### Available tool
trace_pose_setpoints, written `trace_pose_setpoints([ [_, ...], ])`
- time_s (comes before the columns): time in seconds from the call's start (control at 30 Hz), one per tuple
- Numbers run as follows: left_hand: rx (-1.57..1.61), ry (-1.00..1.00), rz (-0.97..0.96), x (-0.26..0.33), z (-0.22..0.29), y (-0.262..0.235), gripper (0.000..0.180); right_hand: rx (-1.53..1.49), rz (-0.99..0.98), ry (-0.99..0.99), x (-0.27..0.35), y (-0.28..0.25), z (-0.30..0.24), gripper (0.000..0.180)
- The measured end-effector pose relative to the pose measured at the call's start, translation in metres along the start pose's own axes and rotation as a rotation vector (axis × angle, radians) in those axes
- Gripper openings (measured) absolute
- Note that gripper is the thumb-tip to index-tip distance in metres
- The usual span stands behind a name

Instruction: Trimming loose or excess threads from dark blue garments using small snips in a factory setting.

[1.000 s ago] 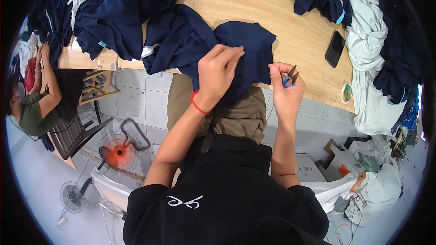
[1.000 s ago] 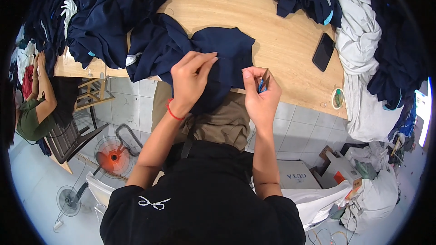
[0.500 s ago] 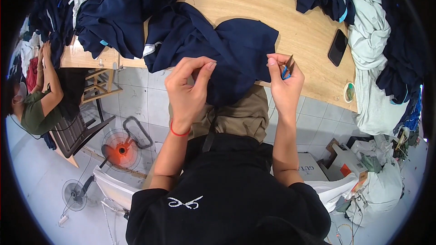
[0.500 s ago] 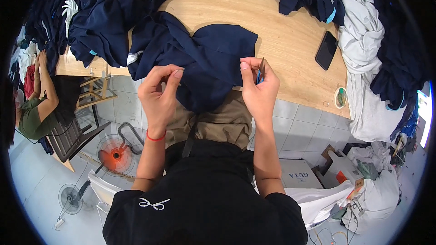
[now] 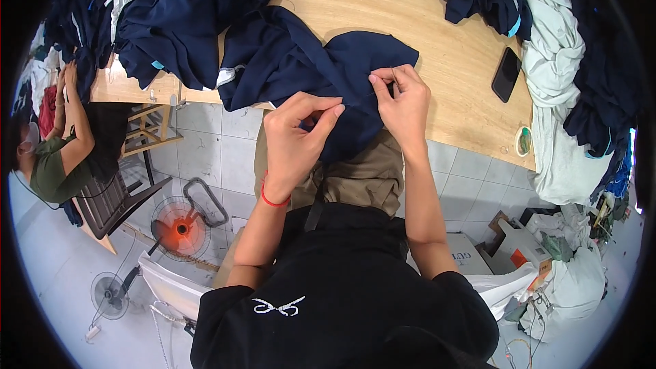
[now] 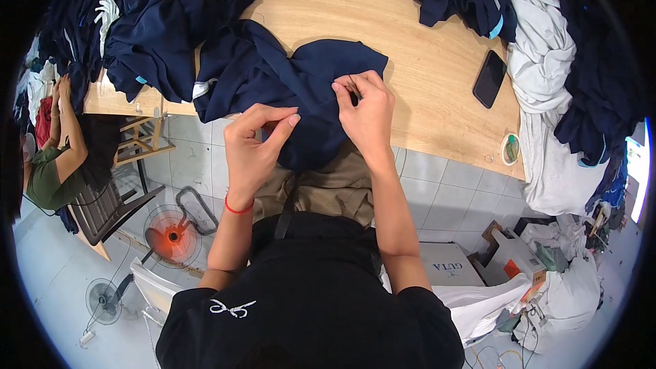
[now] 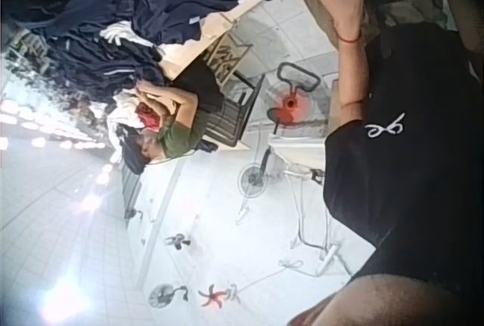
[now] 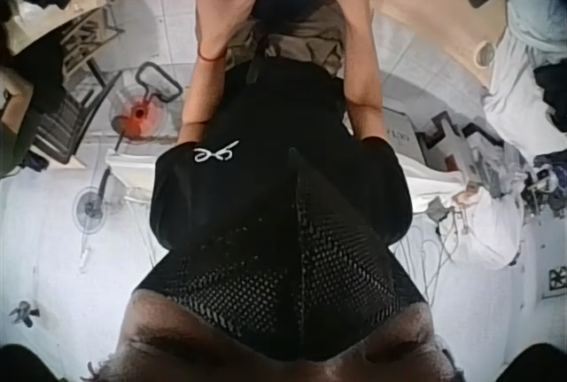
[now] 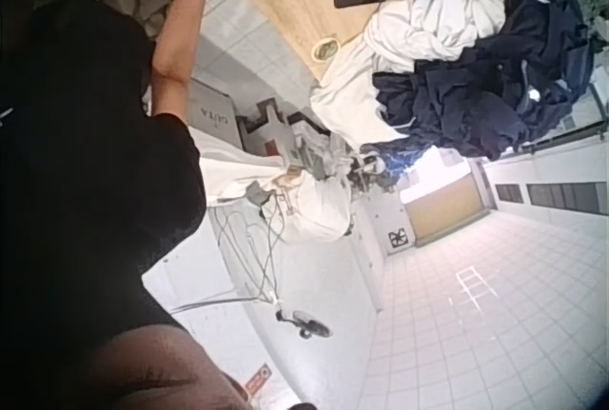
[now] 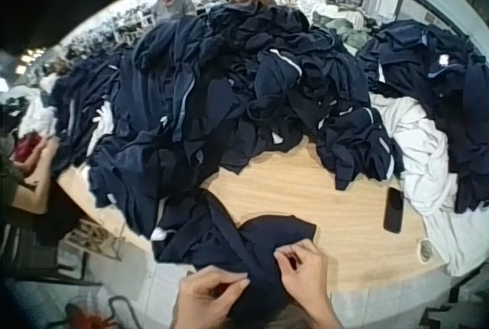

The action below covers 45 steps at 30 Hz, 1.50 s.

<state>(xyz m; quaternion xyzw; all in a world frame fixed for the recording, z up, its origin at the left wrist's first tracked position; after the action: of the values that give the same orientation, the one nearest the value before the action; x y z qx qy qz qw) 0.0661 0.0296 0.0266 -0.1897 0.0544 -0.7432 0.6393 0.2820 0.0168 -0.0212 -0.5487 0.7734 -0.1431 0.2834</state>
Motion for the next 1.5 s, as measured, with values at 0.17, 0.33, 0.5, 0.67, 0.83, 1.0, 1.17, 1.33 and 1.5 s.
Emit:
trace_pose_setpoints([
  [0.17,-0.017,-0.002,-0.001,-0.006,-0.002,0.001,0.011,-0.082,0.061,0.033,0.004,-0.003,0.003,0.004],
  [0.33,-0.057,0.125,0.04,-0.012,0.006,0.008,0.011,-0.249,0.089,0.142,0.01,-0.009,-0.004,0.006],
  [0.5,-0.09,0.151,0.02,-0.018,0.01,0.022,0.013,-0.243,0.077,0.104,0.011,-0.018,-0.018,0.004],
  [0.67,-0.039,0.136,-0.022,-0.015,0.013,0.03,0.021,-0.274,0.075,0.107,0.018,-0.028,-0.024,0.004],
  [0.83,-0.047,0.198,-0.196,-0.008,0.012,0.036,0.024,-0.304,-0.203,0.033,0.028,-0.031,-0.04,0.003],
  [1.0,-0.258,0.313,-0.27,-0.001,-0.005,0.033,0.011,-0.269,-0.244,0.075,0.037,-0.027,-0.048,0.007],
  [1.17,-0.04,-0.007,-0.37,0.001,-0.028,-0.012,0.01,-0.252,-0.136,0.087,0.037,-0.035,-0.027,0.01],
  [1.33,0.458,-0.388,-0.346,0.01,-0.174,-0.147,0.004,-0.214,0.083,0.257,0.027,-0.073,0.013,0.021],
  [1.5,0.029,-0.961,-0.053,0.084,-0.384,-0.234,0.041,-0.227,0.213,0.208,0.015,-0.083,0.034,0.023],
])
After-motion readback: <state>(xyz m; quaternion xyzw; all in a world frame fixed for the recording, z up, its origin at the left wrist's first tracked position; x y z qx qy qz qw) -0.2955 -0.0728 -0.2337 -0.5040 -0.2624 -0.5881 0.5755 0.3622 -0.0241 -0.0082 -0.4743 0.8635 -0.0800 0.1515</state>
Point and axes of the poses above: each hand's wrist, its own x-axis away from the middle knuckle, its own y-axis out of the palm, z = x × y, the point moved 6 cm from there along -x, towards the middle knuckle, and after that the axes turned 15 degrees about -y, right-handed, at the moved point
